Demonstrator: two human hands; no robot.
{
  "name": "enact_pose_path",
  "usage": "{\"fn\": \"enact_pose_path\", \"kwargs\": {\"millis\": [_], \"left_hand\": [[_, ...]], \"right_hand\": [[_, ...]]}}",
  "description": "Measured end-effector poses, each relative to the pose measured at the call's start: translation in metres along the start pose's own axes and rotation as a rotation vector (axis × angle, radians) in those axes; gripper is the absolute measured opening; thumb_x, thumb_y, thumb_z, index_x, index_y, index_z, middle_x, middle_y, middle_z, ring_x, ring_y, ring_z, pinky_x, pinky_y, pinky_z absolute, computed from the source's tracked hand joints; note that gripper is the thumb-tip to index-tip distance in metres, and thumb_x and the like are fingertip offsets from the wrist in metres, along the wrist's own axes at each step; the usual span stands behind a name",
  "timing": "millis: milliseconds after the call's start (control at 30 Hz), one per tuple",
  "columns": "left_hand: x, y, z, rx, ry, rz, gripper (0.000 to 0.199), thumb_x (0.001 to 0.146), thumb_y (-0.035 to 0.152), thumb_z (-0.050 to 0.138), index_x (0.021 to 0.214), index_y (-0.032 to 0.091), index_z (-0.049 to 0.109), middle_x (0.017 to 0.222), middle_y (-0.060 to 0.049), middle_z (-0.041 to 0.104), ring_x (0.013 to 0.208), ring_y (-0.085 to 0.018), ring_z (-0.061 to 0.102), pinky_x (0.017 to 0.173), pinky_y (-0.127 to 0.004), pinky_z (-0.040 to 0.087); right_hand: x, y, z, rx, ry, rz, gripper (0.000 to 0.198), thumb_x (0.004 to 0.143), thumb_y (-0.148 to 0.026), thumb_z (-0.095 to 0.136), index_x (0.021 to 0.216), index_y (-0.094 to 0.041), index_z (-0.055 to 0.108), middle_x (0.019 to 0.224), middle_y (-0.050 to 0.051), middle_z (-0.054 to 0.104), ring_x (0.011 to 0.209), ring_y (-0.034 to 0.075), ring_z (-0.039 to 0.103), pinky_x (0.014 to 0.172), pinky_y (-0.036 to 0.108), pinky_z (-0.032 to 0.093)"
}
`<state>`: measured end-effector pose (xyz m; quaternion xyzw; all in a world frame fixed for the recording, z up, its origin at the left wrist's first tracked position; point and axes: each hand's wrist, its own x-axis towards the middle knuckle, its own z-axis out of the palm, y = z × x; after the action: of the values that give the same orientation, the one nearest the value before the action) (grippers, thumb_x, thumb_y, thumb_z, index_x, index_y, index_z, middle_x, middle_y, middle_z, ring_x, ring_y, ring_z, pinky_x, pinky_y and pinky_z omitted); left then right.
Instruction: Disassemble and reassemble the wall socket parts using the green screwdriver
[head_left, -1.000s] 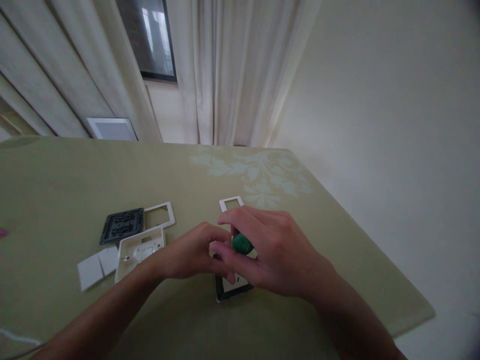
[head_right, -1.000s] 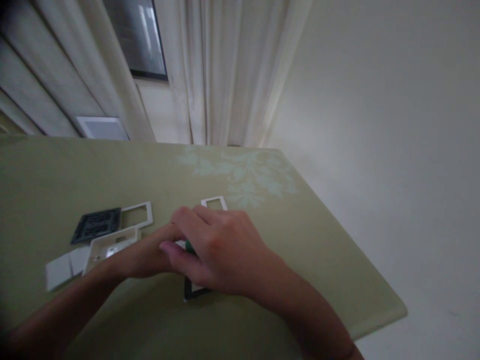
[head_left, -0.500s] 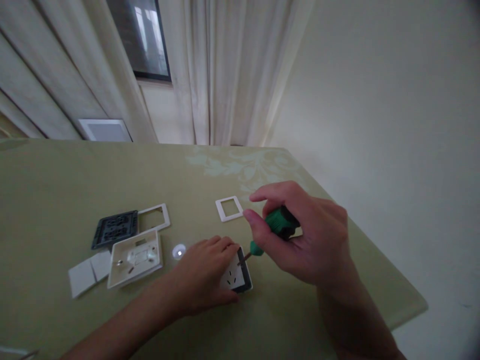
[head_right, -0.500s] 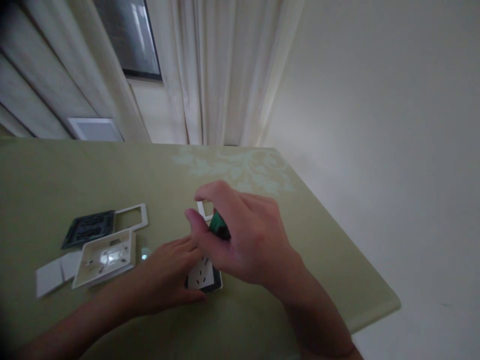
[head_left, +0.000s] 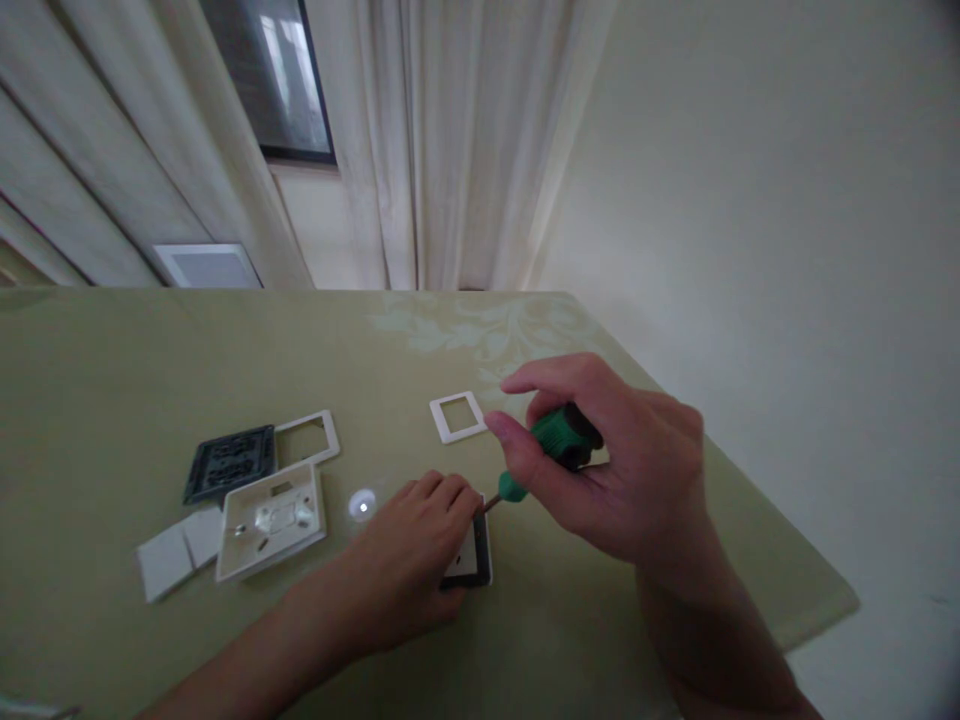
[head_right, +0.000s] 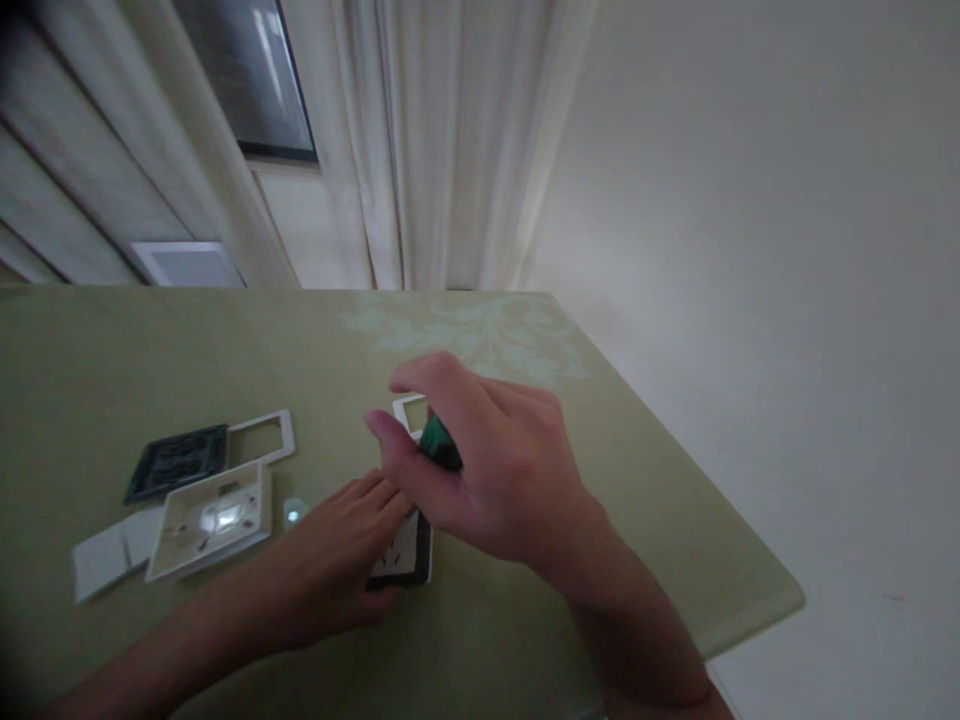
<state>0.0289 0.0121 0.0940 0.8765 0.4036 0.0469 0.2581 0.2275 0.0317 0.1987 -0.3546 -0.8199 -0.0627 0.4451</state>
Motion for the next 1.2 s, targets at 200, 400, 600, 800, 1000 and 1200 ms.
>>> {"fn": "enact_pose_path", "kwargs": {"millis": [200,400,600,800,1000,1200], "left_hand": [[0.0,-0.01,-0.008,-0.212,0.01,0.057,0.075,0.068,0.021,0.081,0.138,0.019,0.056,0.133,-0.013,0.058,0.128,-0.037,0.051,0.114,-0.054,0.046],[-0.004,-0.019,-0.016,-0.345,0.12,0.088,0.071,0.069,0.02,0.081,0.137,0.022,0.058,0.133,-0.01,0.058,0.125,-0.034,0.054,0.111,-0.05,0.05],[-0.008,-0.035,-0.029,-0.517,0.214,0.047,0.08,0.078,0.027,0.086,0.151,0.026,0.055,0.142,-0.012,0.059,0.125,-0.033,0.063,0.112,-0.046,0.051],[-0.006,-0.036,-0.022,-0.917,0.303,-0.042,0.064,0.088,0.042,0.083,0.148,0.028,0.066,0.137,-0.013,0.071,0.116,-0.032,0.072,0.099,-0.04,0.059],[-0.007,-0.018,0.007,-1.901,0.61,-0.159,0.054,0.098,0.041,0.059,0.143,0.014,0.07,0.137,-0.021,0.074,0.111,-0.034,0.079,0.094,-0.042,0.065],[-0.007,-0.015,0.017,-2.235,0.881,-0.231,0.058,0.106,0.028,0.04,0.156,0.001,0.053,0.13,-0.032,0.074,0.11,-0.035,0.081,0.088,-0.04,0.07]], "right_hand": [[-0.002,0.0,0.0,-0.013,0.061,0.003,0.019,0.096,-0.031,0.078,0.11,-0.021,0.069,0.075,-0.006,0.072,0.057,0.008,0.065,0.061,0.022,0.053],[0.001,0.002,0.001,-0.014,0.308,0.024,0.022,0.093,-0.025,0.081,0.112,-0.025,0.071,0.083,-0.004,0.074,0.058,0.011,0.066,0.056,0.025,0.058],[0.0,0.007,-0.002,-0.183,0.53,0.068,0.021,0.089,-0.038,0.088,0.101,-0.025,0.076,0.085,0.0,0.076,0.07,0.018,0.075,0.062,0.03,0.059],[0.003,0.025,0.001,-0.117,0.49,0.076,0.023,0.09,-0.042,0.087,0.099,-0.024,0.076,0.09,0.0,0.078,0.079,0.017,0.077,0.076,0.028,0.059],[-0.042,0.087,0.051,0.445,0.353,0.718,0.043,0.081,-0.061,0.087,0.092,-0.02,0.078,0.079,0.001,0.075,0.065,0.017,0.073,0.063,0.028,0.06],[-0.111,0.143,0.108,0.529,0.382,1.024,0.047,0.092,-0.061,0.076,0.089,-0.014,0.073,0.083,0.006,0.075,0.075,0.022,0.074,0.072,0.038,0.066]]}}
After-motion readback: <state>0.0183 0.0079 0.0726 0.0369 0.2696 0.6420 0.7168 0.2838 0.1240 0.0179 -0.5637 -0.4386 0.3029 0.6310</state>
